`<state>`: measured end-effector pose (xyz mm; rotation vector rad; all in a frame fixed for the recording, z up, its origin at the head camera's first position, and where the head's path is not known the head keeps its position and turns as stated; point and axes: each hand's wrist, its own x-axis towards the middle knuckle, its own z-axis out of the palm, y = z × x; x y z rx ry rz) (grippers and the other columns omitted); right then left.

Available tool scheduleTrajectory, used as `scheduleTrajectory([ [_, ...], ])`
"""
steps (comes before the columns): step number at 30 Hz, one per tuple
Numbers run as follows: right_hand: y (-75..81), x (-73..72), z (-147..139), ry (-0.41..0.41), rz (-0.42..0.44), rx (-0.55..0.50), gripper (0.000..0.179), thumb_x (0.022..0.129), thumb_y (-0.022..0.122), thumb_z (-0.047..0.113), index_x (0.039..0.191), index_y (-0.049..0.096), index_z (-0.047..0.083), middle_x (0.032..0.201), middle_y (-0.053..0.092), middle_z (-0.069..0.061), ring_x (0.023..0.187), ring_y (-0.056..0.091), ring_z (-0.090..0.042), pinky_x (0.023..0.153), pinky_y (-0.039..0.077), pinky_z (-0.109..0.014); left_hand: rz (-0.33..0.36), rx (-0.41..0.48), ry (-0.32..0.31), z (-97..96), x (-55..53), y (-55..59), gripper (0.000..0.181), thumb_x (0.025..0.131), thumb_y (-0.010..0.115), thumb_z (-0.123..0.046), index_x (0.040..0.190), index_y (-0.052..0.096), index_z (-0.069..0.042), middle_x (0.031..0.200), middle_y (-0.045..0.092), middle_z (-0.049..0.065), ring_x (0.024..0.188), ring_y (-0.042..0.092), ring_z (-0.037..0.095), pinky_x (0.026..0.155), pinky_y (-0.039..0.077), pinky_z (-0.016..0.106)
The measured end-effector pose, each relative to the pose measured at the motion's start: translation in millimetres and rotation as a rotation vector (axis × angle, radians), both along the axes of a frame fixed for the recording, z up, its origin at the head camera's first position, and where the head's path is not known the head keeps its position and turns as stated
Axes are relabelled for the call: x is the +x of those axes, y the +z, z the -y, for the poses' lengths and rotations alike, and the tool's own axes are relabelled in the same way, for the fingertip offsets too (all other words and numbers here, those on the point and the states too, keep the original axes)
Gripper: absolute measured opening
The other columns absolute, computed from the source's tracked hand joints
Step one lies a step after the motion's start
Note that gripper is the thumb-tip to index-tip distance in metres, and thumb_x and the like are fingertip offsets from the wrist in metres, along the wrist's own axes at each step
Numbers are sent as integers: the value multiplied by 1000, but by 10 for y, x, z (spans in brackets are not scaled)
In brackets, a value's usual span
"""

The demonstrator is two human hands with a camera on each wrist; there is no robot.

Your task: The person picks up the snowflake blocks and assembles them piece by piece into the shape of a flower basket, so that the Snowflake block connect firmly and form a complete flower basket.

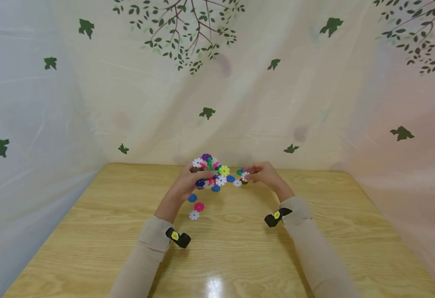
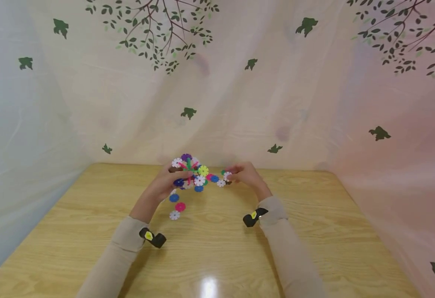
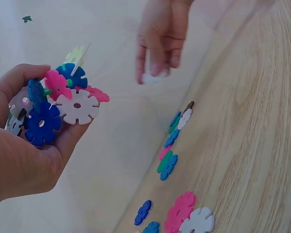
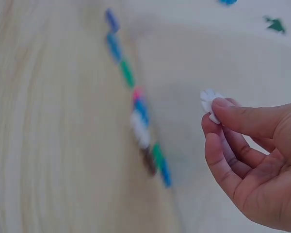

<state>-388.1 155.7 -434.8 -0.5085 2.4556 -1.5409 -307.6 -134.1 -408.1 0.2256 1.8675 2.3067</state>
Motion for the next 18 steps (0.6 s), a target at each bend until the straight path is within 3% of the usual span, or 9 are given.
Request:
scheduleTrajectory([
  [2,106,75,82,-7,-9,-72,32,94,72,7,123,68,-6,96,74,-2,90,71,-23,91,57,-54,-1,-5,-8,-8,-8,-16,29,92,71,-2,117,60,-10,92,71,-4,83,68,11,73,57,23],
  [4,222,162,177,-19,-12,-157,32,94,72,7,122,67,-7,93,73,2,90,71,-21,92,57,-53,-2,-15,-11,-17,-17,-32,26,91,72,-1,113,61,-12,87,70,-4,79,66,10,70,55,22],
  [9,433,349,387,-36,-48,-334,30,94,72,8,120,67,-8,89,72,7,81,69,-11,80,61,-32,3,-44,-16,-40,-28,-54,23,90,72,-1,105,61,-15,79,68,-7,75,64,9,68,53,24],
  [14,471,448,544,-47,-107,-397,28,94,73,7,118,68,-7,90,71,4,80,69,-11,79,62,-32,-7,-81,-31,-60,-20,-57,29,90,72,-4,115,62,-12,82,70,-5,78,67,10,69,57,25],
  [18,465,483,622,-56,-151,-407,26,93,73,7,115,70,-7,91,71,1,79,69,-11,77,62,-32,-30,-92,-31,-67,-16,-57,25,89,72,-3,110,62,-11,78,67,-6,74,65,10,66,55,24],
])
